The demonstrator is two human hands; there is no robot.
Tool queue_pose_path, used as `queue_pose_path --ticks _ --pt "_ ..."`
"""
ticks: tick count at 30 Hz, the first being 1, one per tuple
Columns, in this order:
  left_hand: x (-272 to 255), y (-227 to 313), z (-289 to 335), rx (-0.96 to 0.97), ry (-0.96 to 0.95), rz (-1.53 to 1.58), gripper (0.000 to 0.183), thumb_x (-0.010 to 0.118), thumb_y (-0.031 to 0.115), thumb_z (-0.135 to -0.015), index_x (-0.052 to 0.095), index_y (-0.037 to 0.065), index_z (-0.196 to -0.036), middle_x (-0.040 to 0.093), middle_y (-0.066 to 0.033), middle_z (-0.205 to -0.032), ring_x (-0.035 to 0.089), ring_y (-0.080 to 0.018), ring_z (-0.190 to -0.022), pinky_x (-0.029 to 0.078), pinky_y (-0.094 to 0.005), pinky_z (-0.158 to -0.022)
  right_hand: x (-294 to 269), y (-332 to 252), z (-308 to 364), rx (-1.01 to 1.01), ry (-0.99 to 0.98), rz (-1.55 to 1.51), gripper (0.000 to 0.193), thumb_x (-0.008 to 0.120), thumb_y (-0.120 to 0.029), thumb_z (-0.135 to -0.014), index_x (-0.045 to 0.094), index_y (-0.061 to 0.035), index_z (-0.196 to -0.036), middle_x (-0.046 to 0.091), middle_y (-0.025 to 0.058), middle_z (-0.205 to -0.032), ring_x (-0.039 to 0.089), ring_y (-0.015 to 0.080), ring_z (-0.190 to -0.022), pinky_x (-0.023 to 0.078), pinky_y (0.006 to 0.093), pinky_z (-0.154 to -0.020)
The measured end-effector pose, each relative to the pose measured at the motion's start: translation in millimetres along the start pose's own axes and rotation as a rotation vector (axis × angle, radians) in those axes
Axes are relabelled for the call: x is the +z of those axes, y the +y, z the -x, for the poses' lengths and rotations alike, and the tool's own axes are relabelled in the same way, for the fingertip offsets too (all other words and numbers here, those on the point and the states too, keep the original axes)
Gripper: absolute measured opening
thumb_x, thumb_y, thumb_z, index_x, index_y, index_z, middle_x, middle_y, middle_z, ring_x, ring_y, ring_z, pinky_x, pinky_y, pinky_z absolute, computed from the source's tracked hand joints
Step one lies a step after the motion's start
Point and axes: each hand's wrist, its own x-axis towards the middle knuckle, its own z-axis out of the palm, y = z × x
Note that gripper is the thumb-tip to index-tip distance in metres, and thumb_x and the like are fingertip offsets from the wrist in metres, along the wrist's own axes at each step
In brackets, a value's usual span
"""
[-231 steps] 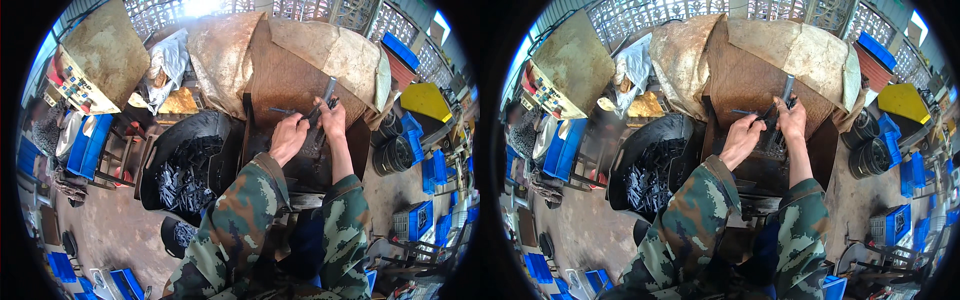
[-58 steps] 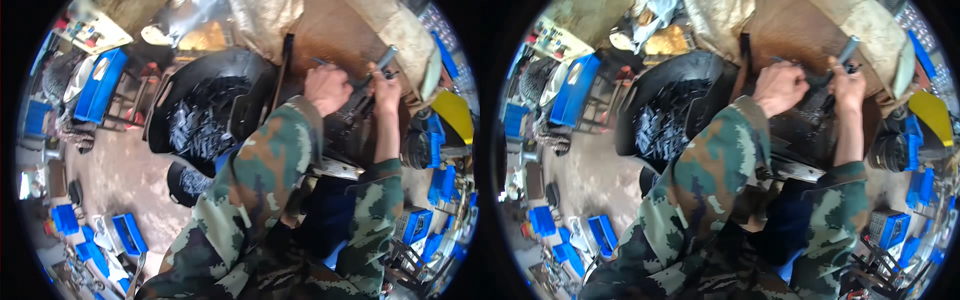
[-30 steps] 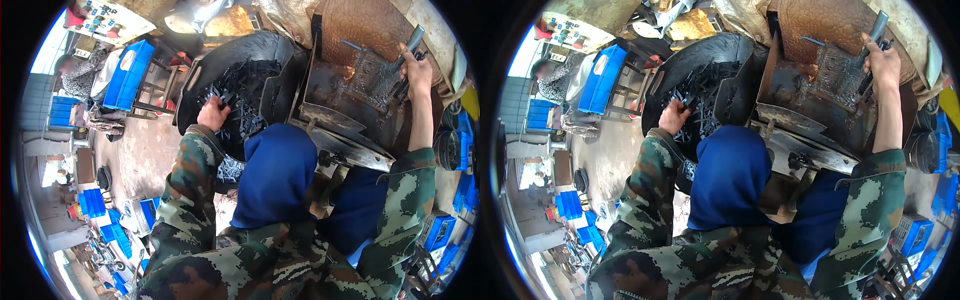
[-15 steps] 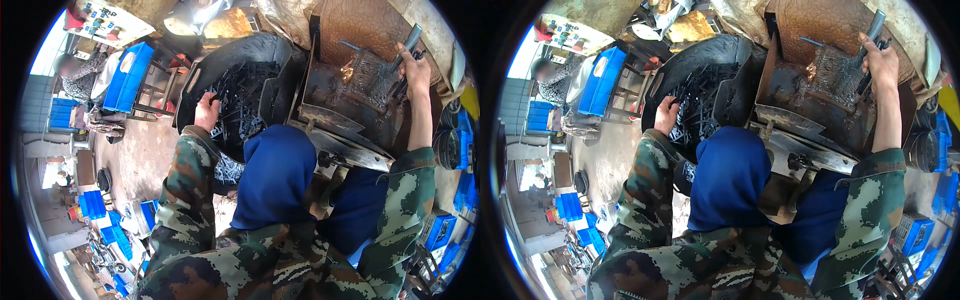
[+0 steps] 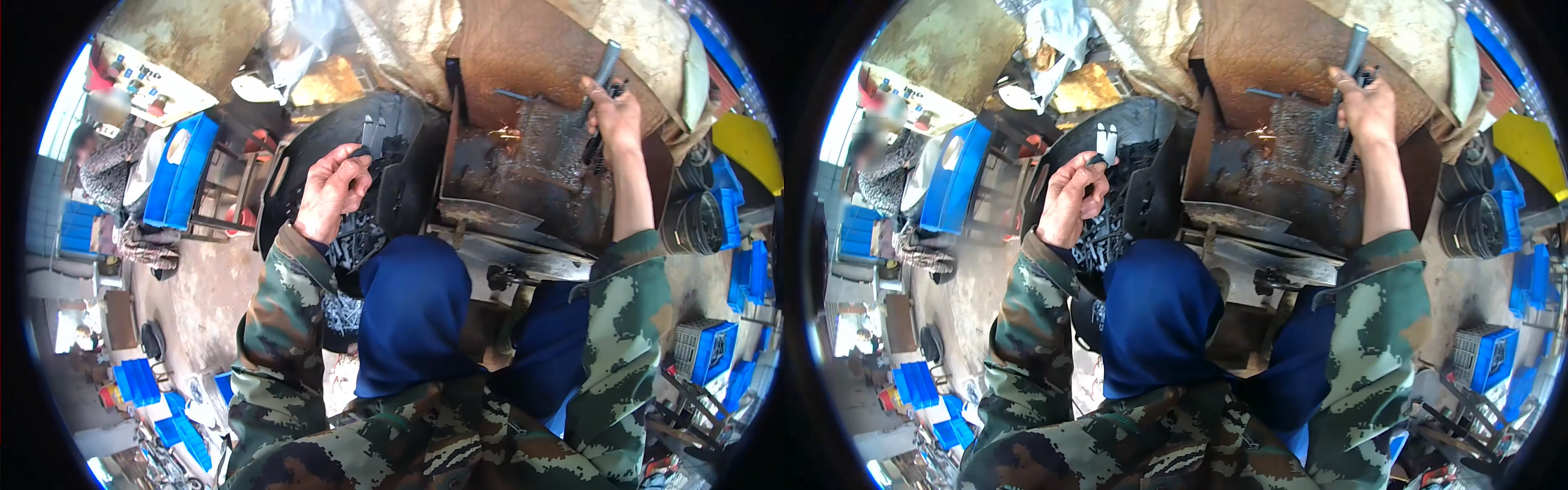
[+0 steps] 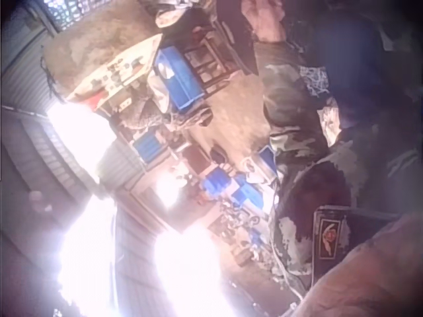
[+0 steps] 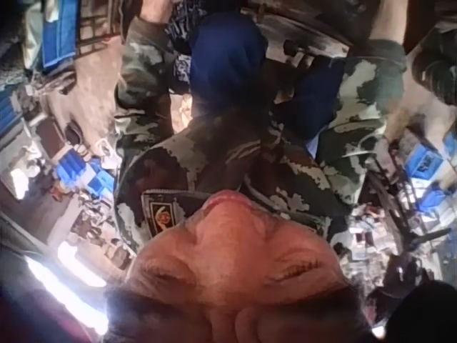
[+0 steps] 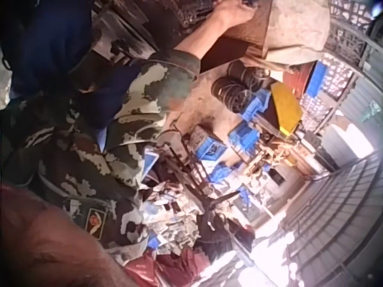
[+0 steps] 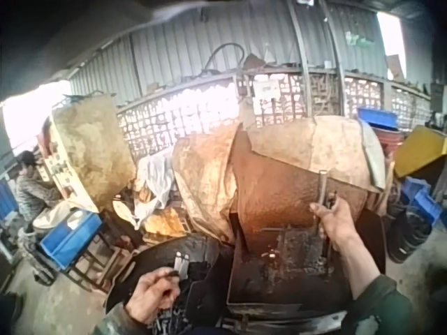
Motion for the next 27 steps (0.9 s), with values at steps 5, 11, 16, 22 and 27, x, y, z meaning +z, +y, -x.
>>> queue_pose_path --ticks 5,11,16,22,27 --pt "69.1 33.4 -16.2 0.002 -0.115 -0.036 0.022 0.055 0.016 -0.098 0.067 -0.001 -0.105 0.053 -0.0007 -0.066 0.03 -0.0025 -0.047 0.023 -0.0209 -0.043 2.7 -1.4 2.2 0.012 0.009 -0.05 0.026 0.077 -0.019 -0.089 0.054 -0.0069 -0.087 0.053 -0.0014 -0.064 0.045 0.0071 -0.045 0.037 0.0254 -0.04" --pt "168.3 60.0 -50.3 0.063 -0.208 0.061 0.021 0.057 0.019 -0.099 0.065 0.001 -0.106 0.052 0.0003 -0.066 0.033 -0.0037 -0.048 0.025 -0.021 -0.044 1.9 2.3 -2.7 0.042 0.045 0.022 0.066 0.076 -0.022 -0.089 0.046 0.0066 -0.14 0.058 0.003 -0.061 0.052 0.011 -0.044 0.043 0.0286 -0.04" --pt "228.4 55.9 -90.2 0.053 -0.209 0.269 0.018 0.059 0.02 -0.097 0.065 0.004 -0.103 0.048 0.0014 -0.064 0.033 -0.0056 -0.047 0.026 -0.0218 -0.042 4.5 -9.1 3.7 0.031 0.035 0.027 0.046 0.075 -0.021 -0.089 0.057 0.0016 -0.124 0.058 0.003 -0.06 0.053 0.0118 -0.045 0.043 0.0299 -0.041" --pt "233.2 8.1 -89.6 -0.089 -0.193 0.189 0.02 0.059 0.023 -0.095 0.064 0.004 -0.1 0.04 0.0055 -0.061 0.03 -0.0039 -0.044 0.023 -0.0222 -0.041 4.9 -7.2 4.0 0.061 0.007 0.02 0.04 0.075 -0.017 -0.09 0.054 0.0012 -0.119 0.056 0.0009 -0.065 0.048 0.009 -0.045 0.039 0.0268 -0.04" --pt "235.4 -11.6 -95.4 -0.086 -0.184 0.187 0.018 0.056 0.021 -0.097 0.064 0.004 -0.098 0.042 0.0047 -0.062 0.03 -0.0036 -0.045 0.023 -0.0225 -0.04 3.8 -7.3 3.3 0.046 0.026 0.01 0.041 0.075 -0.018 -0.09 0.055 0.0009 -0.12 0.055 0.0007 -0.065 0.048 0.0087 -0.045 0.039 0.0265 -0.04"
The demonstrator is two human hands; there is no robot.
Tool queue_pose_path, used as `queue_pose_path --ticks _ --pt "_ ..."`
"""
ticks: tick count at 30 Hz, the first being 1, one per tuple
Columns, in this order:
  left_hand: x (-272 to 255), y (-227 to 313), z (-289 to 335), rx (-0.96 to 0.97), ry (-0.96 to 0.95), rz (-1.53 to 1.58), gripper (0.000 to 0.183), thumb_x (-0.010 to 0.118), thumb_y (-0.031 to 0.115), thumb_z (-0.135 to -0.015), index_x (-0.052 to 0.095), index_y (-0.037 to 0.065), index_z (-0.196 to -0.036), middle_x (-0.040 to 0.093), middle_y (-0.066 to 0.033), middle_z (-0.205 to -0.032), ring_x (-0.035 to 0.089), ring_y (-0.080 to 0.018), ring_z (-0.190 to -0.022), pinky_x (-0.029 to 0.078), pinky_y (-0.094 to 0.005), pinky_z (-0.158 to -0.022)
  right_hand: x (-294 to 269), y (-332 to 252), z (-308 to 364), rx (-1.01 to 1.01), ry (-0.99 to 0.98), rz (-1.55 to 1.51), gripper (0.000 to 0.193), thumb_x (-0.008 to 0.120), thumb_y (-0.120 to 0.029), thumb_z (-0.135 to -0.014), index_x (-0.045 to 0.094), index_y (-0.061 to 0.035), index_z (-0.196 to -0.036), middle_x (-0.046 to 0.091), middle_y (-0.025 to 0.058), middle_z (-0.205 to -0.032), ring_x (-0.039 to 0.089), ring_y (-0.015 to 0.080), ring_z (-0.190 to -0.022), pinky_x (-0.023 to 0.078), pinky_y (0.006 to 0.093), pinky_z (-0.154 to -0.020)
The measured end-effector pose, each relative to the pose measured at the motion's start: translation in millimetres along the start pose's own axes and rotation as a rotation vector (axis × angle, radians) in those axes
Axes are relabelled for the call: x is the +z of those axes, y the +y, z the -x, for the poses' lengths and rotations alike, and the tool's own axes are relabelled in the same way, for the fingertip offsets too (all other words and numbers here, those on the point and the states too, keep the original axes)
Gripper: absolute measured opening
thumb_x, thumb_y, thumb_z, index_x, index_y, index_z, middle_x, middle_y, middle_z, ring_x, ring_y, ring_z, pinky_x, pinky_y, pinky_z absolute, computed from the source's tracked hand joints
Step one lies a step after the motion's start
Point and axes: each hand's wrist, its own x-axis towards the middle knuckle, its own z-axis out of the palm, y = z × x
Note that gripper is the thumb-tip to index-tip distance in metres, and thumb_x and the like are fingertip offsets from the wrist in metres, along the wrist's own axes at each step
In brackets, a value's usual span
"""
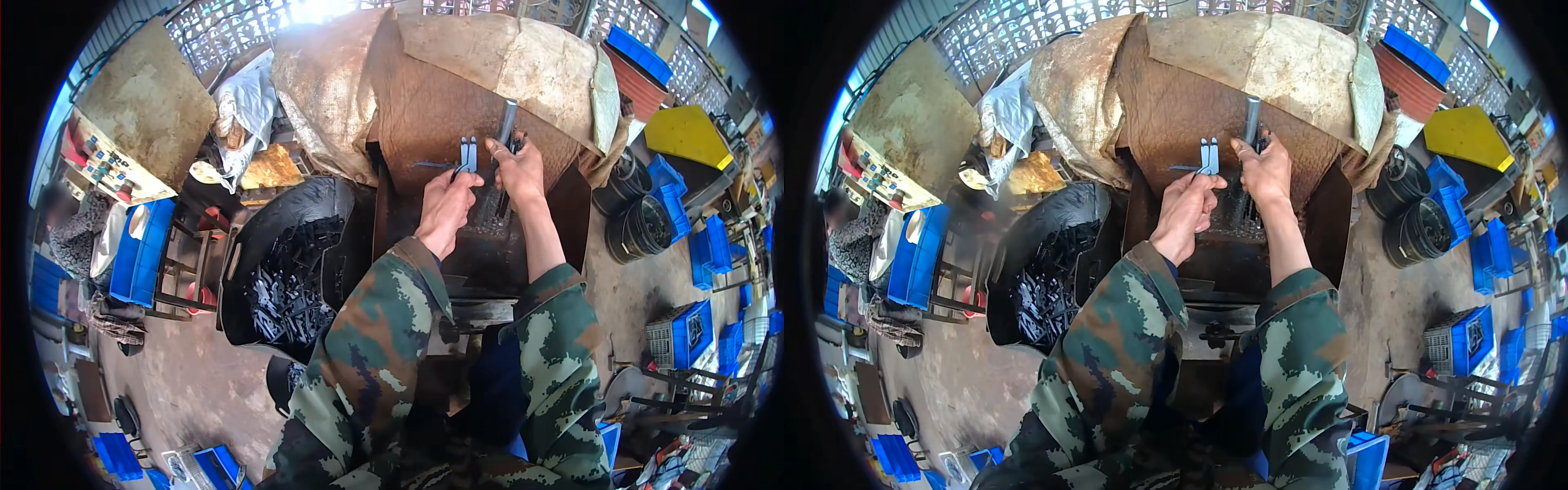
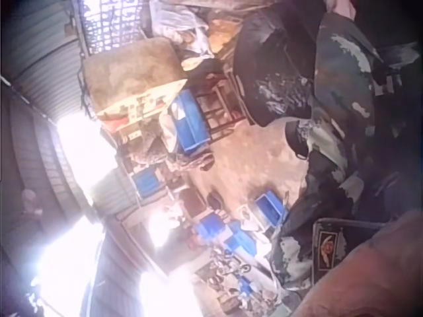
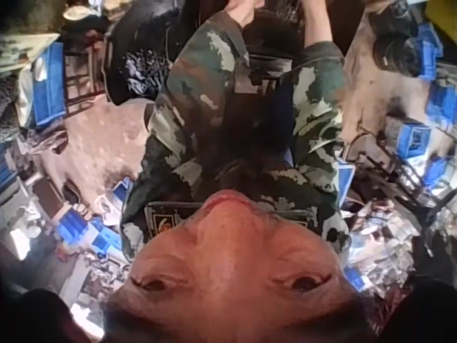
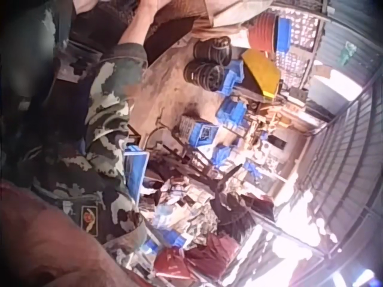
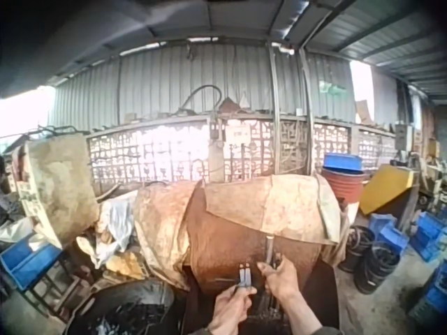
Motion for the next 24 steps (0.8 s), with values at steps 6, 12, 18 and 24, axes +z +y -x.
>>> queue_pose_path --ticks 6,12,18,24 --pt "5.5 -11.8 -10.3 0.013 0.183 0.012 0.015 0.054 0.019 -0.096 0.063 0.007 -0.095 0.049 0.0025 -0.065 0.035 -0.0054 -0.046 0.026 -0.0236 -0.04 -14.4 6.9 2.5 0.014 0.065 -0.099 0.031 0.074 -0.017 -0.09 0.057 -0.0006 -0.11 0.058 0.0029 -0.07 0.047 0.0103 -0.043 0.039 0.0281 -0.04" --pt "-11.4 -8.7 -11.3 0.013 0.158 0.067 0.012 0.057 0.018 -0.091 0.065 0.009 -0.094 0.053 0.0015 -0.069 0.041 -0.0066 -0.052 0.031 -0.0246 -0.045 -37.9 -21.5 33.2 0.129 0.047 -0.954 0.013 0.063 -0.011 -0.098 0.057 -0.0058 -0.109 0.067 0.0117 -0.087 0.048 0.014 -0.052 0.043 0.0339 -0.048" --pt "54.3 -19.1 10.0 -0.17 0.081 0.457 0.013 0.063 0.025 -0.089 0.069 0.014 -0.086 0.056 0.0029 -0.076 0.053 -0.0133 -0.07 0.043 -0.0283 -0.071 -46.2 -15.9 63.0 0.101 0.121 -1.019 0.018 0.056 -0.014 -0.102 0.054 -0.0078 -0.119 0.064 0.0098 -0.088 0.052 0.014 -0.062 0.048 0.0346 -0.058" --pt "66.7 -18.5 22.2 -0.214 0.112 0.844 0.012 0.063 0.025 -0.088 0.065 0.013 -0.089 0.055 0.0029 -0.074 0.054 -0.0134 -0.065 0.046 -0.0302 -0.063 -41.2 -30.4 100.6 0.008 0.134 -0.949 0.019 0.056 -0.012 -0.099 0.052 -0.0053 -0.117 0.062 0.0108 -0.091 0.056 0.0201 -0.07 0.054 0.0403 -0.064"
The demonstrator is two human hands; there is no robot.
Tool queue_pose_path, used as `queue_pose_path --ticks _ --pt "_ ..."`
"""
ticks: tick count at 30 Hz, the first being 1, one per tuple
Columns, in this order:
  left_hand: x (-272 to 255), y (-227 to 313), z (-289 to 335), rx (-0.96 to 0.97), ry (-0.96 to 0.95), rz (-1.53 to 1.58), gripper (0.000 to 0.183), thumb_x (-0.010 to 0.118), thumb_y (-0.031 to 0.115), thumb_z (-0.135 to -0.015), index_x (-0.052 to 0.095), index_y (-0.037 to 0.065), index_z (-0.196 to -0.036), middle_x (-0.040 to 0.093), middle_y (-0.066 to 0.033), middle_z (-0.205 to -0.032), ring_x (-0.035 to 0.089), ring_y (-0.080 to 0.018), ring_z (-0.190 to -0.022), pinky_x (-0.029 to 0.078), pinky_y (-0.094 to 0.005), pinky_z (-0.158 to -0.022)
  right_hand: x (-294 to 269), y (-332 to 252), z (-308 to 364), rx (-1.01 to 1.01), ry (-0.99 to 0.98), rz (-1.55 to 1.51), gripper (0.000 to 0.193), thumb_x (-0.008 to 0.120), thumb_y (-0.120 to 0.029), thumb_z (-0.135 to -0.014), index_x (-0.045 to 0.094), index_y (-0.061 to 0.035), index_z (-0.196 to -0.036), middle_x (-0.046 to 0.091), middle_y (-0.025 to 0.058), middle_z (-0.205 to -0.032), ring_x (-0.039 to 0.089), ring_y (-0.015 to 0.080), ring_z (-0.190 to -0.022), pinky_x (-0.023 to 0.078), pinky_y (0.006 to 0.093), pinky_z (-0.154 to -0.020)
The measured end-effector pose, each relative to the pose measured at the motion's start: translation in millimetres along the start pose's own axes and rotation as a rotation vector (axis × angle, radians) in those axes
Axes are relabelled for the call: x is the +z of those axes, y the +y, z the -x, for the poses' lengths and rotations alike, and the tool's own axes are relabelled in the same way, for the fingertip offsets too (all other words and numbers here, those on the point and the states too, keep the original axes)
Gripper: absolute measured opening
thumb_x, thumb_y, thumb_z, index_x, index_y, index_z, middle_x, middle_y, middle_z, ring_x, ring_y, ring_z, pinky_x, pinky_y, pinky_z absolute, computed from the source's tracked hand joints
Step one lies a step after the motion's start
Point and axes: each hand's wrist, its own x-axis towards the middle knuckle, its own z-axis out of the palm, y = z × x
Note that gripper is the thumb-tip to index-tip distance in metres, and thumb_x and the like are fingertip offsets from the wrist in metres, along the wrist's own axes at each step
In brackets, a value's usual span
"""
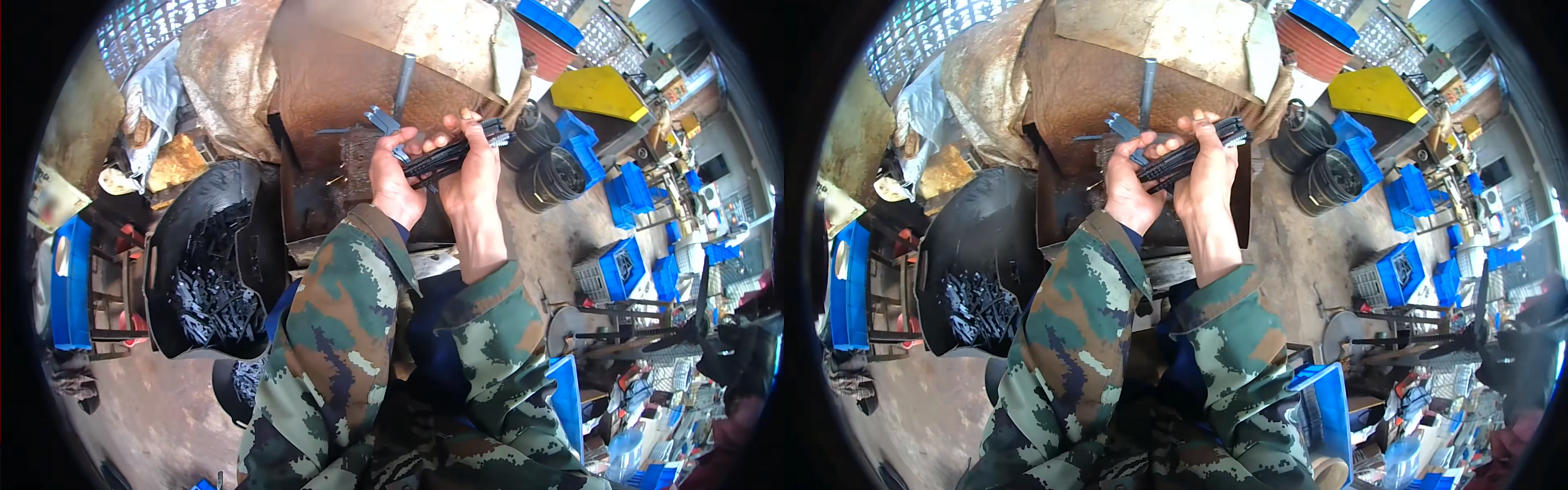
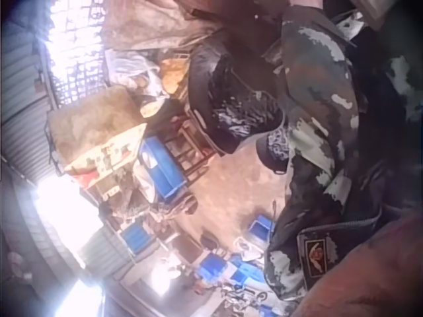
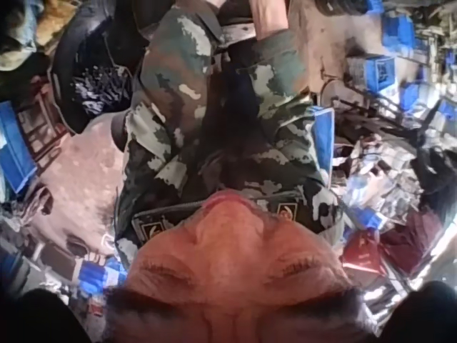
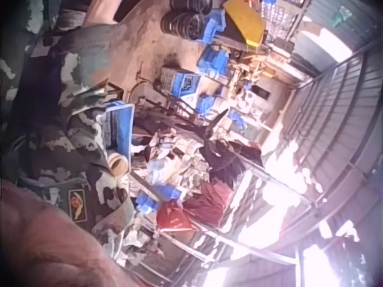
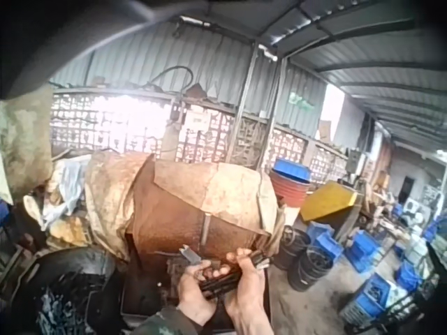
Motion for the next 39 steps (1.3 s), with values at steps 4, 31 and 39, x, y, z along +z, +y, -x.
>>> queue_pose_path --ticks 4,31,39 --pt "2.6 -20.1 0.6 -0.02 -0.17 0.072 0.016 0.059 0.022 -0.091 0.061 0.007 -0.097 0.053 0.0004 -0.072 0.054 -0.0146 -0.064 0.048 -0.0295 -0.065 -14.9 -13.0 3.8 -0.11 0.045 -0.043 0.021 0.059 -0.006 -0.095 0.047 -0.0051 -0.112 0.06 0.0116 -0.083 0.058 0.0204 -0.058 0.054 0.0381 -0.053" --pt "20.3 -86.0 68.9 0.09 -0.953 -0.903 0.017 0.077 0.009 -0.087 0.069 0.0 -0.1 0.068 -0.001 -0.084 0.057 -0.0041 -0.067 0.047 -0.0213 -0.054 -81.6 -133.7 113.4 0.259 -0.094 0.938 0.025 0.062 0.002 -0.079 0.056 0.0054 -0.103 0.065 0.0119 -0.071 0.051 0.012 -0.041 0.04 0.027 -0.037" --pt "10.3 -101.2 60.8 0.141 -0.988 -0.929 0.019 0.077 0.017 -0.09 0.07 -0.001 -0.094 0.066 0.0026 -0.079 0.056 -0.0019 -0.075 0.047 -0.021 -0.064 -118.6 -138.0 131.4 0.225 -0.187 0.872 0.056 0.075 -0.003 -0.082 0.043 0.0075 -0.127 0.065 0.0108 -0.087 0.063 0.0147 -0.058 0.05 0.0268 -0.052"
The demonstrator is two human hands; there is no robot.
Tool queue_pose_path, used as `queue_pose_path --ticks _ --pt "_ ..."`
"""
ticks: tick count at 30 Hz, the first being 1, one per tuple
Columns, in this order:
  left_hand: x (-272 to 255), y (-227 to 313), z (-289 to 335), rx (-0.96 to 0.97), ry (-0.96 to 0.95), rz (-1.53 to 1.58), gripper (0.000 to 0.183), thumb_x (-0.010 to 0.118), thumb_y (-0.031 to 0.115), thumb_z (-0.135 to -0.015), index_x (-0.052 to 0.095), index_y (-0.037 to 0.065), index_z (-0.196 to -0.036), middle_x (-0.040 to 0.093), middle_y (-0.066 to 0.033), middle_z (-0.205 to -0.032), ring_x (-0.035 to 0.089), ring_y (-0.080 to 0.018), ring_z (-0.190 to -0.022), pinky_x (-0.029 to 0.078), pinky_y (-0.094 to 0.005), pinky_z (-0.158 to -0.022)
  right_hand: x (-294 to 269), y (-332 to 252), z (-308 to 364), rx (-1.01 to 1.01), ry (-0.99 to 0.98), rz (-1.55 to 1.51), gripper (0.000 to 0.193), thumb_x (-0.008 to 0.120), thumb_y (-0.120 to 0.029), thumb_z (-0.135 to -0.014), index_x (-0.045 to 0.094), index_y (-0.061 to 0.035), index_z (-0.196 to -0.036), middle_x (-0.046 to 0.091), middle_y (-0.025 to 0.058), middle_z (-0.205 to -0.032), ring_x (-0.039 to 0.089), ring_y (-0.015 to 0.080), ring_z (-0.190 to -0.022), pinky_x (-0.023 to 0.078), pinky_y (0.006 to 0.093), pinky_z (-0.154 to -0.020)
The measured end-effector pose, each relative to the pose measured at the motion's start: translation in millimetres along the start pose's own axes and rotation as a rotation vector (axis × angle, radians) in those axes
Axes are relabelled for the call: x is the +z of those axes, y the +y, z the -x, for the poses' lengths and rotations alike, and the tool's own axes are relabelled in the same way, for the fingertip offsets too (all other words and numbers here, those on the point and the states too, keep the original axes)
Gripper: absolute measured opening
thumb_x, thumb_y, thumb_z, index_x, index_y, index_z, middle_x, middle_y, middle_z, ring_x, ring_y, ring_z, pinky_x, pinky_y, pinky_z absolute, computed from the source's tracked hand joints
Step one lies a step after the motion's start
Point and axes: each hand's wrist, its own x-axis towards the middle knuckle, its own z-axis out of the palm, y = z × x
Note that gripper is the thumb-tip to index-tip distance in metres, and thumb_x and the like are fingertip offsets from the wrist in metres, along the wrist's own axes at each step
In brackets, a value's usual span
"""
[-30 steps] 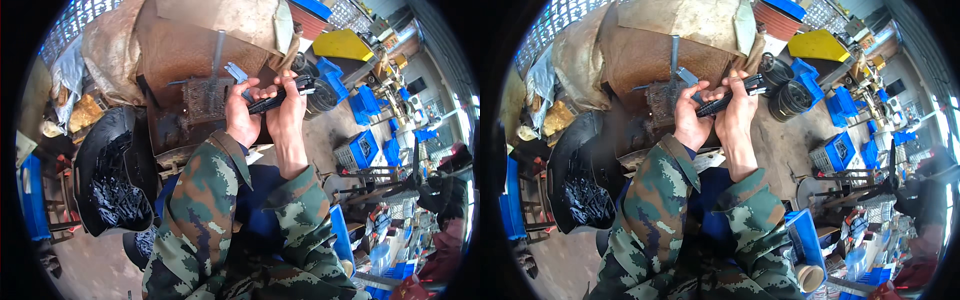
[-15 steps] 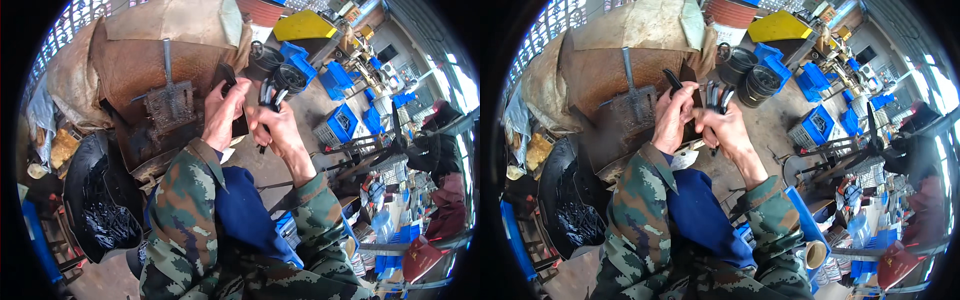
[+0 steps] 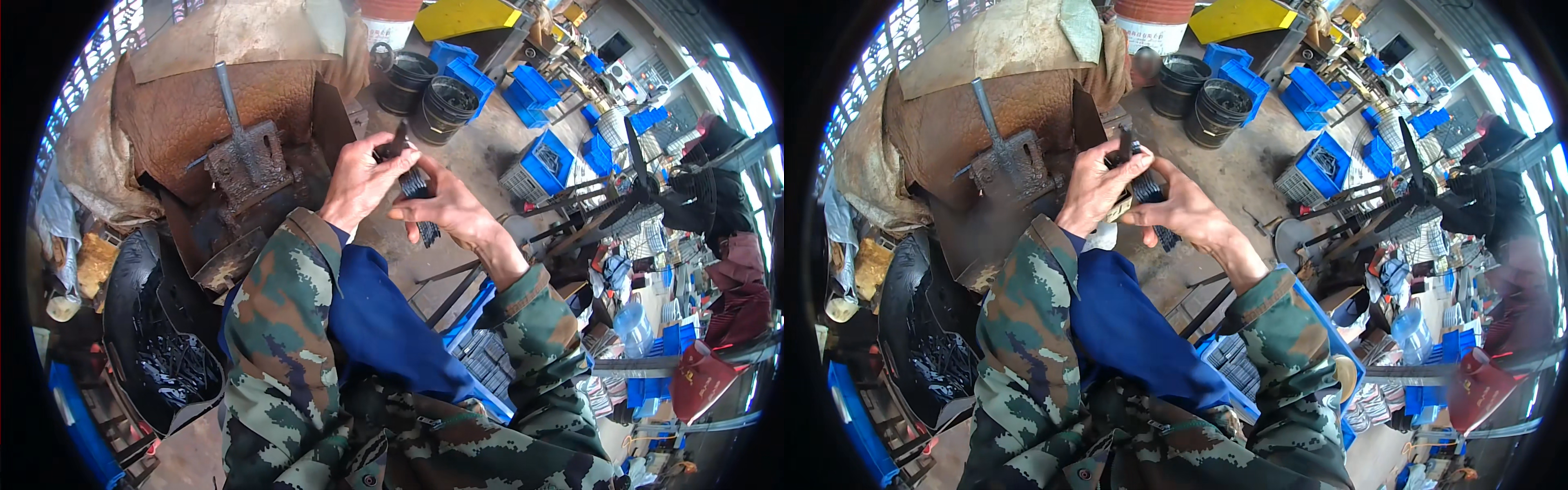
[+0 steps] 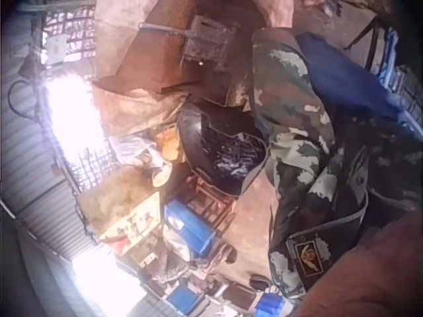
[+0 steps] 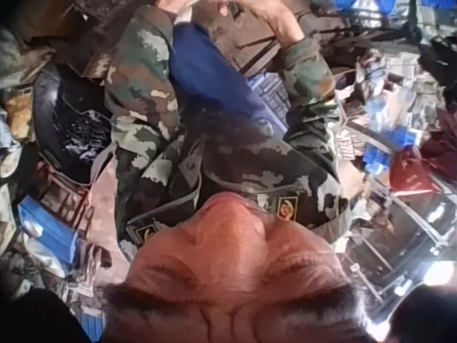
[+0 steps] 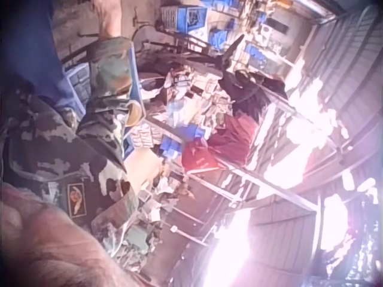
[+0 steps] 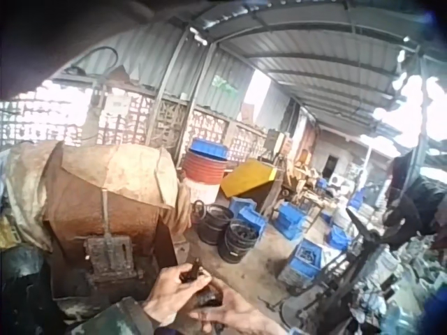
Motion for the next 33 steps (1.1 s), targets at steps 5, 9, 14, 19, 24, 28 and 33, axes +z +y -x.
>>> queue_pose_path --ticks 5,9,14,19,24,28,33 --pt "-1.2 -1.1 -0.3 -0.005 0.163 0.04 0.017 0.077 0.016 -0.09 0.071 0.0 -0.094 0.062 0.0053 -0.079 0.051 -0.0027 -0.071 0.042 -0.0211 -0.063 -11.0 15.5 17.5 0.117 -0.025 -0.1 0.041 0.075 -0.02 -0.091 0.057 0.0037 -0.118 0.067 0.0072 -0.085 0.065 0.0118 -0.063 0.052 0.0249 -0.06" --pt "2.5 -4.8 1.3 0.039 0.187 0.127 0.014 0.076 0.012 -0.091 0.071 0.002 -0.098 0.063 0.0041 -0.085 0.052 -0.0033 -0.076 0.042 -0.0212 -0.066 -8.2 21.9 27.5 0.109 0.061 -0.058 0.031 0.071 -0.029 -0.095 0.062 -0.001 -0.105 0.066 0.0029 -0.078 0.062 0.0087 -0.06 0.051 0.0238 -0.056" --pt "10.5 4.2 9.1 -0.048 0.175 -0.025 0.018 0.076 0.02 -0.09 0.072 0.005 -0.099 0.063 0.0041 -0.083 0.053 -0.0024 -0.074 0.043 -0.0199 -0.066 -11.4 12.3 46.7 0.077 0.156 0.193 0.033 0.065 -0.037 -0.098 0.062 -0.0039 -0.094 0.058 -0.0024 -0.069 0.052 0.0066 -0.055 0.043 0.0244 -0.051" --pt "10.7 13.0 6.7 -0.28 0.15 -0.124 0.026 0.08 0.029 -0.085 0.073 0.011 -0.104 0.049 0.0113 -0.068 0.037 0.0016 -0.055 0.033 -0.0188 -0.051 -39.6 4.1 84.2 0.086 0.257 0.393 0.039 0.061 -0.043 -0.099 0.062 -0.004 -0.098 0.05 -0.0052 -0.07 0.043 0.0036 -0.057 0.034 0.0226 -0.05" --pt "-31.9 -2.9 -1.9 -0.36 0.213 -0.248 0.03 0.081 0.033 -0.084 0.071 0.014 -0.105 0.046 0.0125 -0.067 0.033 0.0033 -0.05 0.021 -0.0165 -0.044 -96.2 9.0 173.0 0.146 0.378 0.677 0.033 0.059 -0.034 -0.1 0.064 -0.002 -0.103 0.053 -0.0026 -0.074 0.049 0.0063 -0.068 0.039 0.0242 -0.059" --pt "-50.7 -17.6 -5.5 -0.408 0.179 -0.294 0.029 0.078 0.037 -0.086 0.069 0.014 -0.102 0.048 0.011 -0.071 0.031 0.0024 -0.047 0.02 -0.018 -0.043 -163.9 22.8 291.2 0.479 0.352 0.956 0.031 0.059 -0.032 -0.099 0.066 -0.0018 -0.104 0.064 0.0031 -0.079 0.059 0.0101 -0.075 0.048 0.0273 -0.067" --pt "-115.8 -32.4 -25.3 -0.505 0.198 -0.155 0.03 0.062 0.039 -0.095 0.067 0.013 -0.108 0.056 0.01 -0.089 0.044 0.0005 -0.072 0.031 -0.0189 -0.064 -208.5 56.6 436.6 1.123 0.417 0.877 0.03 0.058 -0.031 -0.095 0.067 -0.0027 -0.097 0.061 0.0107 -0.069 0.062 0.0215 -0.062 0.051 0.0357 -0.057"
